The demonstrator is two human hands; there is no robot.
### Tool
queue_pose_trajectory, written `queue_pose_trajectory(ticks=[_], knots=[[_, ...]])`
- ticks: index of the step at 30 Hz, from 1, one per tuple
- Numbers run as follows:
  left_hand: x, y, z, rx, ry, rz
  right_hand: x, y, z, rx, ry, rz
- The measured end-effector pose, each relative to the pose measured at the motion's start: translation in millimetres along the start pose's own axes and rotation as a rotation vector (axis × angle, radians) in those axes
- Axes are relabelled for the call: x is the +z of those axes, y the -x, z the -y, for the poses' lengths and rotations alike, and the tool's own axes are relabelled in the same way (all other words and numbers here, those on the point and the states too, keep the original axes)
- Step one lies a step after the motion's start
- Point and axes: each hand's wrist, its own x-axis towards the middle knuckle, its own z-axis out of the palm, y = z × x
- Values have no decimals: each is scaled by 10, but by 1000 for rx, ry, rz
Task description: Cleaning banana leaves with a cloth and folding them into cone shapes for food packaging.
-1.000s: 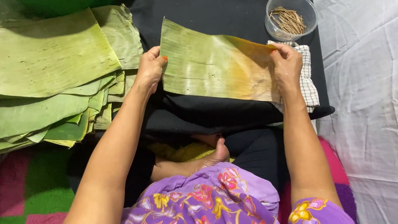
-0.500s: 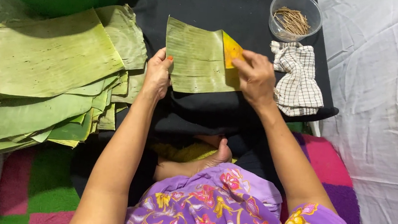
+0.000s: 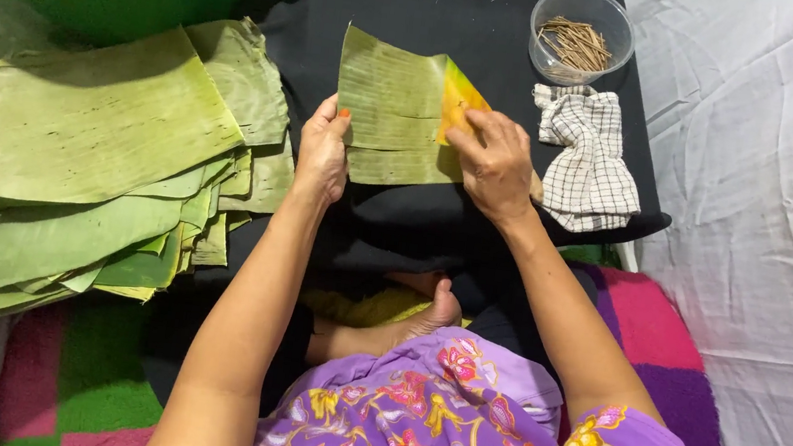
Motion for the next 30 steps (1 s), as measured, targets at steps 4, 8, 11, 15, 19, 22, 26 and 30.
queue_pose_trajectory(ticks=[4, 8, 11, 15, 19, 22, 26, 30], knots=[[-73, -8, 68, 19, -87, -89, -157, -94, -79, 130, -4, -23], [-374, -219, 338, 63, 103, -148, -96, 12, -50, 173, 88, -73], [-420, -188, 365, 76, 134, -190, -60, 98, 194, 108, 117, -129], [-515, -227, 506, 21, 251, -199, -112, 160, 754, 74, -109, 68], [-405, 11, 385, 11, 227, -160, -70, 153, 1014, 69, -213, 267], [-294, 199, 297, 4, 244, -170, 52, 149, 1060, 122, -274, 300], [-207, 368, 207, -42, 168, -110, 238, 192, 1086, 91, -260, 273], [-182, 429, 219, -108, 119, -84, 230, 115, 1142, 64, -272, 166]])
